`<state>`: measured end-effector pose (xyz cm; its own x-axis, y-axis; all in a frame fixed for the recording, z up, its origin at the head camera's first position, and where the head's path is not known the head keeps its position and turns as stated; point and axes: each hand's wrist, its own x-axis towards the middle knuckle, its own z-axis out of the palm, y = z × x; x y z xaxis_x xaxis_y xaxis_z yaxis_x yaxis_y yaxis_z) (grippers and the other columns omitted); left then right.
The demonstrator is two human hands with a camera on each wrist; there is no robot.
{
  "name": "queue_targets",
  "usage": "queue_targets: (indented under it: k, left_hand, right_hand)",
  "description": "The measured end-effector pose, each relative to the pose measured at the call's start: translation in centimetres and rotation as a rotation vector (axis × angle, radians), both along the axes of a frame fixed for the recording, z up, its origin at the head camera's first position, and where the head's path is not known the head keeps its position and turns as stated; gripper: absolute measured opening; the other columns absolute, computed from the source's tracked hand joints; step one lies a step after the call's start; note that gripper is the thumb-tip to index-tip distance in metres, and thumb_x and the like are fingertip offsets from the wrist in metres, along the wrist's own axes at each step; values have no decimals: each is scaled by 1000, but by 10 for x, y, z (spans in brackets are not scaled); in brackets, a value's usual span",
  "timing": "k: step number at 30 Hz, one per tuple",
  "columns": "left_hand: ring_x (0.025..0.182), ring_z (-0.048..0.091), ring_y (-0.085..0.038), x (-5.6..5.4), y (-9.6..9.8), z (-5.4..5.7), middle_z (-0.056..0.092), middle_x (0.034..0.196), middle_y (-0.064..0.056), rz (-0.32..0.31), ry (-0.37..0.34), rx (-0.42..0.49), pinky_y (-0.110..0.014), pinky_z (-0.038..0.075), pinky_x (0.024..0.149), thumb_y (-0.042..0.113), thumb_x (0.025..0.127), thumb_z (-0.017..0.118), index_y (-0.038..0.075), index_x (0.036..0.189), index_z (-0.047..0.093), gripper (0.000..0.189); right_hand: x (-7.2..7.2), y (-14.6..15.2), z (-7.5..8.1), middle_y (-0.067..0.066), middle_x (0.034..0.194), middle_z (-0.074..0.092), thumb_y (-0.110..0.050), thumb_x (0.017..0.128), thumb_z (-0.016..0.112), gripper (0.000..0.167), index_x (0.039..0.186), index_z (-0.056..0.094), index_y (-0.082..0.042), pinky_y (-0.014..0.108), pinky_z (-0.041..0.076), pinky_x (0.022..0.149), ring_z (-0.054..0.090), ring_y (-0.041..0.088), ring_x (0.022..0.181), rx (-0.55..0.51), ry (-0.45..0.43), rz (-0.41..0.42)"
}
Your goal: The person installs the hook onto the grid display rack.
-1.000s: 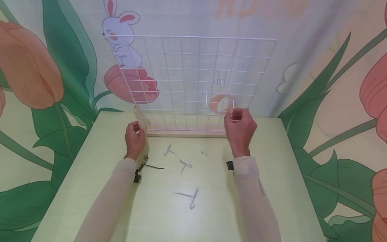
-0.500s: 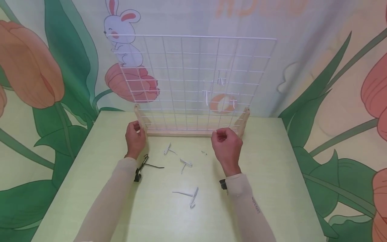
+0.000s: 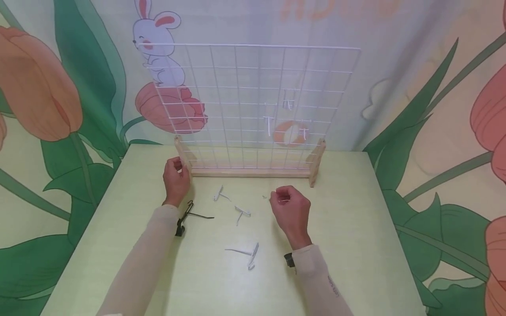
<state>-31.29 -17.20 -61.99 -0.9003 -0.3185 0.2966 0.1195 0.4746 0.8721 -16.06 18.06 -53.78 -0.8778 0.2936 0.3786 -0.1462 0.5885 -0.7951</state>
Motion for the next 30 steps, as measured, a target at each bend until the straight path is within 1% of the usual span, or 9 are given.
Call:
queue_targets:
  k: [6,10,15,20,25,30]
  left_hand:
    - [126,63,-35,1,0,4,59,132,-20,3,6,8,-50,58,103,11,106,56,3,136,53,31]
    - [126,64,-36,0,1,5,59,131,-20,1,19,10,-50,58,103,11,106,56,2,135,53,31]
    - [126,63,-35,-1,2,4,59,132,-19,2,11,12,-50,58,103,12,106,56,4,135,54,31]
    - [126,63,-35,-2,3,5,59,132,-19,2,4,15,-50,58,103,12,106,56,3,136,53,31]
    - [125,63,-35,-2,2,4,59,131,-20,1,6,8,-50,58,103,11,106,56,2,136,53,31]
    - [125,63,-36,-1,1,0,59,132,-21,2,6,4,-51,58,102,11,106,57,2,136,53,32]
  right_hand:
    - [18,-8,-9,-2,86,79,-24,92,80,11,97,78,-14,27,60,67,74,13,74,4,-60,46]
    - [27,-12,-18,-1,87,79,-23,92,80,11,98,79,-13,27,61,69,74,13,76,10,-123,92]
    - [34,-13,-34,-3,87,78,-20,91,80,9,97,79,-13,22,60,71,73,10,77,11,-201,180]
    - [41,-14,-47,-6,84,77,-16,89,80,6,94,79,-13,22,61,71,73,8,77,20,-231,274]
    - [47,-15,-59,-9,82,75,-14,88,82,5,91,78,-17,21,60,71,70,5,74,36,-276,297]
    - [57,-15,-66,-11,79,72,-13,88,82,9,88,77,-20,22,59,71,67,3,73,58,-307,328]
